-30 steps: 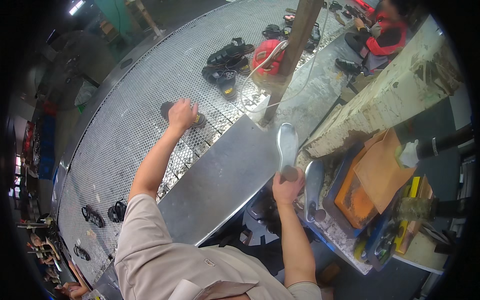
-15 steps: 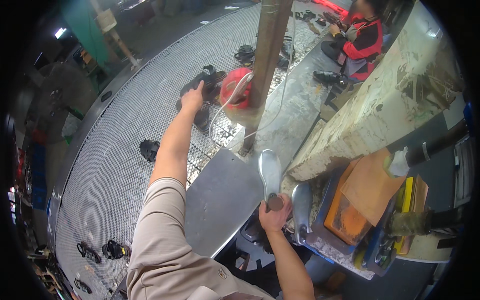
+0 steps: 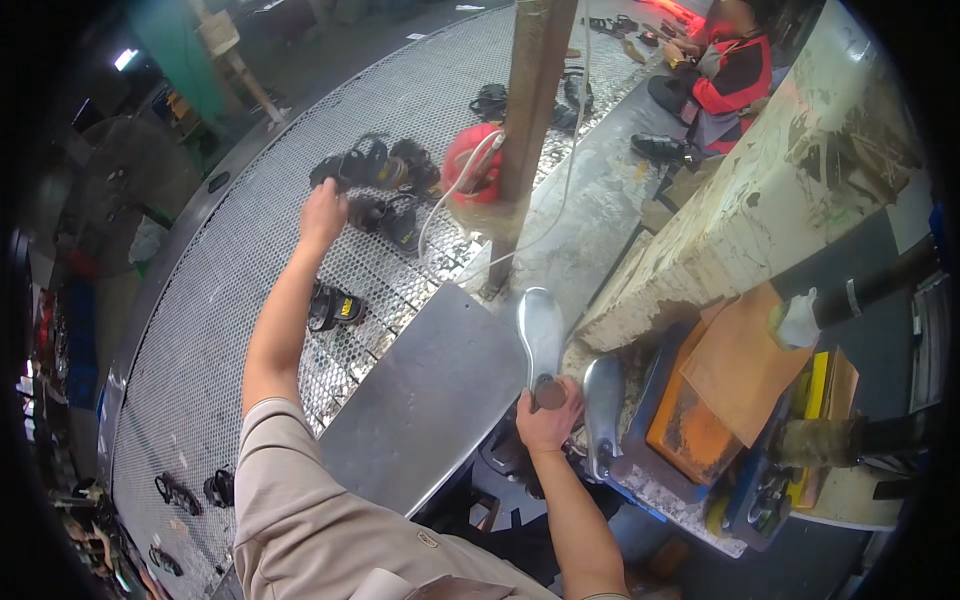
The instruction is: The recorder is attaching soles to sandal uppers using a press machine on a production line.
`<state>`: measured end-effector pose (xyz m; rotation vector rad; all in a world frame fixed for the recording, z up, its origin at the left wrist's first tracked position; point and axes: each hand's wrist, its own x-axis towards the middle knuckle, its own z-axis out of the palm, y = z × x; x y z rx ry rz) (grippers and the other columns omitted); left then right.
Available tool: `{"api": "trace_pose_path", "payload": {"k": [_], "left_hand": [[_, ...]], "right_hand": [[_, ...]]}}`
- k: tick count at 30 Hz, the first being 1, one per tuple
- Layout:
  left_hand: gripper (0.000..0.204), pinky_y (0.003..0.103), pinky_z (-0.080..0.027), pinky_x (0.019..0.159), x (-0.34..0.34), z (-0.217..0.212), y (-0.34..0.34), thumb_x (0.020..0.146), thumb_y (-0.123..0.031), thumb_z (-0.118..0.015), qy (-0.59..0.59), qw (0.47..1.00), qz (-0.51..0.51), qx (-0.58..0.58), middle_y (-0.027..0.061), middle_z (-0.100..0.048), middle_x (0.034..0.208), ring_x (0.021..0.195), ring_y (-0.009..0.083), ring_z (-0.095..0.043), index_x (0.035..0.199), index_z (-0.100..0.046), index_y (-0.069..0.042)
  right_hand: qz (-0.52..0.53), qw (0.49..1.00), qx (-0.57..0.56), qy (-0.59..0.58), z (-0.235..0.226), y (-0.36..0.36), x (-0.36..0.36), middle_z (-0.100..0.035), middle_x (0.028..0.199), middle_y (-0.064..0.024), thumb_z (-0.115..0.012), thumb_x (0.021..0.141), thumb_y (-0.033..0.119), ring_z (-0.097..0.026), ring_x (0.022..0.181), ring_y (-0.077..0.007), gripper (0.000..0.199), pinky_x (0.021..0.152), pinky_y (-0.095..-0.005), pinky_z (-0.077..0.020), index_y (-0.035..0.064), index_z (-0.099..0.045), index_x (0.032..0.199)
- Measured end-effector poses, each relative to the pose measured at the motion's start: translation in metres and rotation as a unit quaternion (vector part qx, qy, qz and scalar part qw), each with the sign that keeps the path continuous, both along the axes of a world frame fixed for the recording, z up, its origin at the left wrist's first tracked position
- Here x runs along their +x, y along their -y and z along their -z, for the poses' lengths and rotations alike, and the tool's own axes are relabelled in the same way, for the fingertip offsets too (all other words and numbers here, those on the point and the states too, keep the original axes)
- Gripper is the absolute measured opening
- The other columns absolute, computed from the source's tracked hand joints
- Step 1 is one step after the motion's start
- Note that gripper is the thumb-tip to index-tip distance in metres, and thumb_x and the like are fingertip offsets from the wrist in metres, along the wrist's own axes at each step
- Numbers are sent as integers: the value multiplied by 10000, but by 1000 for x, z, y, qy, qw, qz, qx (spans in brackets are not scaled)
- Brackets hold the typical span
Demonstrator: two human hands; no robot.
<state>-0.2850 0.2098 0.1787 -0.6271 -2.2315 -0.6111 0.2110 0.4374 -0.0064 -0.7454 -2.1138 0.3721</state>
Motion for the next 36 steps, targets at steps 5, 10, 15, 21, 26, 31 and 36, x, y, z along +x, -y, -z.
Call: {"api": "trace_pose_path", "payload": {"k": [5, 10, 15, 21, 26, 31, 36], "left_hand": [[267, 567, -564, 861, 59, 61, 63, 940, -212, -687, 97, 991, 19, -94, 232, -670, 1063, 991, 472, -687, 1133, -587, -57], [300, 575, -564, 905, 63, 126, 59, 929, -167, -647, 166, 983, -19, -78, 250, -689, 1107, 1037, 466, -693, 1204, -634, -48], [265, 517, -578, 879, 103, 95, 27, 918, -245, -649, 95, 982, -94, -131, 254, -696, 1174, 1109, 446, -693, 1032, -771, -39], [828, 552, -513, 1073, 147, 59, -25, 902, -437, -771, 256, 963, 6, -87, 273, -618, 1335, 1300, 482, -575, 1597, -457, -114], [828, 539, -534, 984, 125, 97, -32, 875, -362, -815, 103, 984, 15, -145, 218, -658, 1217, 1153, 422, -619, 1587, -468, -119], [772, 516, -535, 933, 107, 91, -57, 912, -394, -784, 71, 986, -25, -152, 171, -731, 1098, 1075, 394, -682, 1574, -492, -126], [595, 525, -558, 885, 73, 76, -42, 940, -486, -753, 219, 971, 11, -99, 221, -773, 1045, 1029, 415, -741, 1345, -618, -71]], "right_hand": [[19, 1000, 5, 16, 4, -6, 3, -538, 1322, -185, -840, 805, 288, -499, 1302, -440, 671, 1163, -568, -355, 7, -524, 1326], [16, 999, 32, 14, 5, -12, -1, -542, 1335, -207, -836, 815, 286, -497, 1311, -451, 664, 1154, -577, -364, 4, -534, 1335], [17, 999, 40, 11, 11, -8, 4, -542, 1338, -210, -833, 820, 289, -496, 1317, -450, 661, 1152, -579, -367, 6, -540, 1340], [18, 998, 55, 5, 9, -13, 1, -542, 1341, -208, -833, 820, 291, -496, 1322, -446, 650, 1149, -585, -368, 2, -553, 1332], [14, 998, 53, 10, 13, -7, 2, -543, 1344, -207, -832, 821, 294, -496, 1322, -447, 647, 1152, -589, -366, 0, -560, 1330], [29, 998, 51, 18, 9, -11, 4, -546, 1353, -207, -822, 826, 305, -499, 1323, -449, 632, 1149, -592, -367, 5, -573, 1324], [11, 999, 52, 4, 4, -9, -3, -546, 1356, -209, -818, 827, 307, -499, 1325, -451, 629, 1148, -592, -368, 5, -575, 1323]]}}
